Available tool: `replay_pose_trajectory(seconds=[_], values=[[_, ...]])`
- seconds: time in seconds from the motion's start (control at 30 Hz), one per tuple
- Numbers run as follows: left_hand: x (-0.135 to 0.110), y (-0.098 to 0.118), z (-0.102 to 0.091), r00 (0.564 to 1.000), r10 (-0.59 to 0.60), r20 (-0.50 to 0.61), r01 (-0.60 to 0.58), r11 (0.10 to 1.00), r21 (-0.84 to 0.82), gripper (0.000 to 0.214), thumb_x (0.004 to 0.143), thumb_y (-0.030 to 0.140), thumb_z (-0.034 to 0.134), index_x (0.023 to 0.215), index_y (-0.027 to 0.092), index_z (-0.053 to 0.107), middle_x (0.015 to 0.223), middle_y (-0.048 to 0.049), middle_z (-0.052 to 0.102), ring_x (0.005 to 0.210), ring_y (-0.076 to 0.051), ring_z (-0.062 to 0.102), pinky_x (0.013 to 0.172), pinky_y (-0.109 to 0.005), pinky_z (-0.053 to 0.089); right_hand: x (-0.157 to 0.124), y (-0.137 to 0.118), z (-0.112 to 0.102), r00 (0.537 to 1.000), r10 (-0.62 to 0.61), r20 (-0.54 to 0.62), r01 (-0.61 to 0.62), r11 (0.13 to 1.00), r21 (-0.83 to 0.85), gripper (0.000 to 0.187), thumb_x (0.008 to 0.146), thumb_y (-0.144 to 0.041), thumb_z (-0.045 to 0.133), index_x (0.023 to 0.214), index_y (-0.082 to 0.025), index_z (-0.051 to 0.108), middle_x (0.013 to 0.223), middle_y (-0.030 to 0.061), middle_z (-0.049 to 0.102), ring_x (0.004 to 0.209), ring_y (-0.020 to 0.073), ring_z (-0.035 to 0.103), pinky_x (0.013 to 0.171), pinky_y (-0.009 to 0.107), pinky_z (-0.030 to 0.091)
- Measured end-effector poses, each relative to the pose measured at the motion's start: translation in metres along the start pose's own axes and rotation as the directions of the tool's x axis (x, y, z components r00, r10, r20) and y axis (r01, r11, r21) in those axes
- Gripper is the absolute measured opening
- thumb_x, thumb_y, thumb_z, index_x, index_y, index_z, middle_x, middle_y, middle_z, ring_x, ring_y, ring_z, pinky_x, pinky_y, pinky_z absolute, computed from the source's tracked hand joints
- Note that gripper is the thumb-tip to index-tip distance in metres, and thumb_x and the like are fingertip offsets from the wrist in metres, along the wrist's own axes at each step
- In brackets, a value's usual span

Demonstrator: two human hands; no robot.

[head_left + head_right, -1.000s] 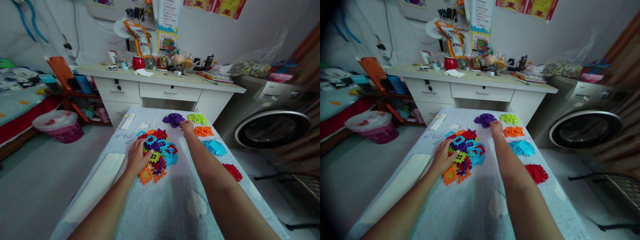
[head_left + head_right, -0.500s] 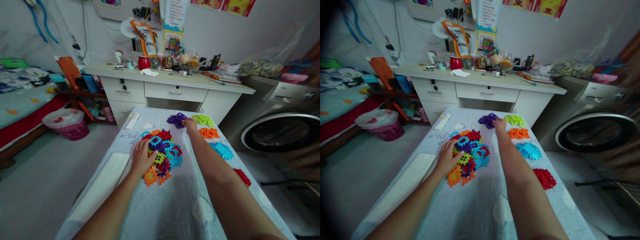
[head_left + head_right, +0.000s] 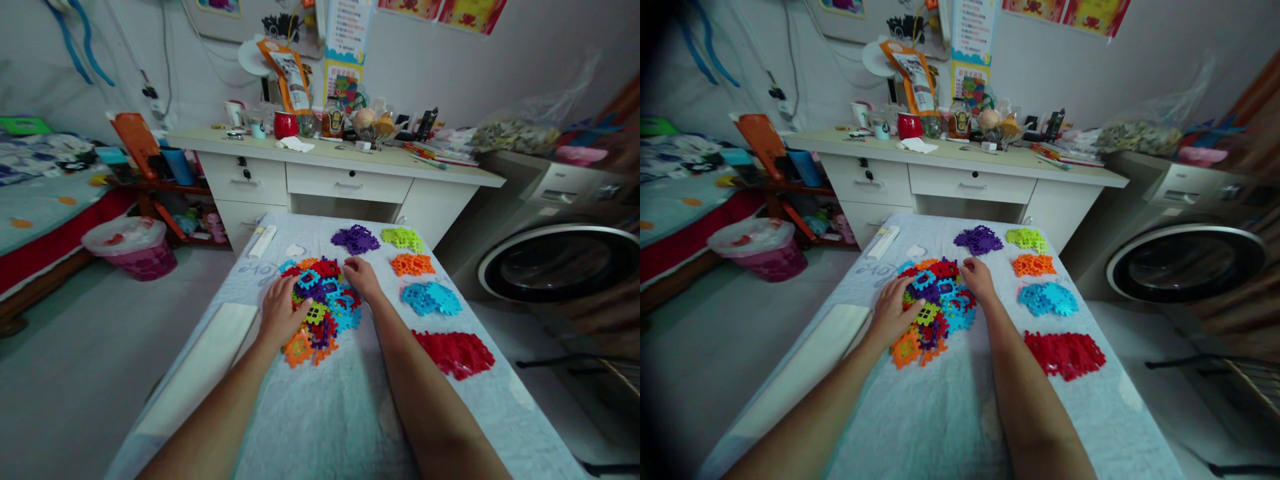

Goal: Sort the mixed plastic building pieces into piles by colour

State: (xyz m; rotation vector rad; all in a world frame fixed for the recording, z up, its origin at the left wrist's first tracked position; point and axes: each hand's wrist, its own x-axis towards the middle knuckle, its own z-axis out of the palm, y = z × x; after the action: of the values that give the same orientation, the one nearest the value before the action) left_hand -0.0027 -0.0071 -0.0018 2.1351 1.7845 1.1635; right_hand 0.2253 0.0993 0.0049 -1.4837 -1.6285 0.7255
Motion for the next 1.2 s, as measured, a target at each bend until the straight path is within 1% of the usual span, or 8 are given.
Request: replay_pose_trajectory(seconds=[0.17,0.33,0.53,0.67,0.8,0.9,1.0,1.2], values=[[0.001,0.0,-0.001,1.0,-0.013,0.012,0.013,1.0,-0.009,0.047,0.084,0.04,0.057,0.127,0.022,0.051,0.131,-0.0117,0.055,0.128,-0.031,0.047,0.11,-0.051,0.038,-0.009,-0.009,0.007,0.981,-0.144,0.128,0.168,0.965,-0.201,0.039,0.079,-0.022,0.066,0.117,-0.017,0.064,0.106,0.0078,0.071,0.096,0.0193,0.065,0.091,0.033,0.047],[0.002,0.001,-0.001,1.0,-0.013,0.015,0.013,1.0,-0.015,0.047,0.084,0.04,0.058,0.127,0.022,0.051,0.131,-0.011,0.056,0.127,-0.03,0.049,0.109,-0.051,0.039,-0.011,-0.012,0.005,0.966,-0.181,0.185,0.231,0.926,-0.298,0.035,0.078,-0.011,0.061,0.112,-0.017,0.069,0.106,0.0081,0.07,0.097,0.0197,0.063,0.092,0.032,0.045],[0.002,0.002,-0.002,1.0,-0.008,0.019,0.008,1.0,-0.013,0.048,0.084,0.04,0.057,0.127,0.021,0.051,0.131,-0.0124,0.056,0.127,-0.031,0.049,0.109,-0.051,0.038,-0.014,-0.018,0.002,0.969,-0.207,0.136,0.241,0.915,-0.325,0.027,0.081,-0.01,0.057,0.102,-0.017,0.072,0.096,0.0077,0.07,0.092,0.0197,0.061,0.088,0.03,0.044],[0.002,0.002,-0.002,1.0,-0.008,0.026,0.008,1.0,-0.01,0.047,0.084,0.04,0.057,0.127,0.021,0.051,0.131,-0.0124,0.056,0.126,-0.03,0.049,0.109,-0.051,0.038,-0.013,-0.028,-0.009,0.976,-0.219,0.013,0.213,0.928,-0.304,0.024,0.085,-0.011,0.05,0.092,-0.018,0.071,0.092,0.007,0.068,0.088,0.0186,0.059,0.084,0.029,0.044],[0.001,0.002,-0.001,1.0,-0.011,0.02,0.012,1.0,-0.011,0.047,0.084,0.04,0.057,0.127,0.022,0.051,0.131,-0.0115,0.056,0.126,-0.03,0.049,0.11,-0.052,0.037,-0.016,-0.035,-0.037,0.971,-0.223,-0.09,0.191,0.942,-0.275,0.019,0.083,-0.015,0.051,0.088,-0.017,0.07,0.09,0.0067,0.065,0.085,0.0182,0.057,0.081,0.029,0.044],[0.001,0.001,0.0,1.0,-0.015,0.026,0.015,1.0,-0.005,0.047,0.084,0.041,0.057,0.126,0.022,0.051,0.131,-0.0119,0.056,0.127,-0.031,0.048,0.109,-0.052,0.037,-0.028,-0.037,-0.069,0.986,-0.159,-0.049,0.147,0.971,-0.19,0.017,0.083,-0.021,0.051,0.086,-0.018,0.068,0.079,0.0024,0.064,0.074,0.0163,0.056,0.073,0.028,0.043],[0.001,0.001,0.0,1.0,-0.015,0.023,0.015,1.0,-0.004,0.047,0.084,0.042,0.057,0.126,0.023,0.052,0.13,-0.0109,0.056,0.126,-0.031,0.049,0.109,-0.051,0.038,-0.049,-0.032,-0.107,0.995,-0.099,0.02,0.1,0.989,-0.105,0.016,0.082,-0.027,0.052,0.082,-0.018,0.066,0.07,-0.0001,0.062,0.067,0.0149,0.054,0.065,0.026,0.041],[0.003,-0.001,0.001,1.0,0.016,0.023,-0.017,1.0,0.016,0.045,0.084,0.042,0.056,0.123,0.022,0.053,0.126,-0.0112,0.059,0.123,-0.03,0.051,0.108,-0.049,0.039,-0.108,-0.012,-0.18,0.999,0.022,0.032,-0.021,0.999,-0.032,0.024,0.077,-0.038,0.06,0.088,-0.018,0.068,0.074,0.0003,0.065,0.065,0.0135,0.055,0.064,0.026,0.044]])
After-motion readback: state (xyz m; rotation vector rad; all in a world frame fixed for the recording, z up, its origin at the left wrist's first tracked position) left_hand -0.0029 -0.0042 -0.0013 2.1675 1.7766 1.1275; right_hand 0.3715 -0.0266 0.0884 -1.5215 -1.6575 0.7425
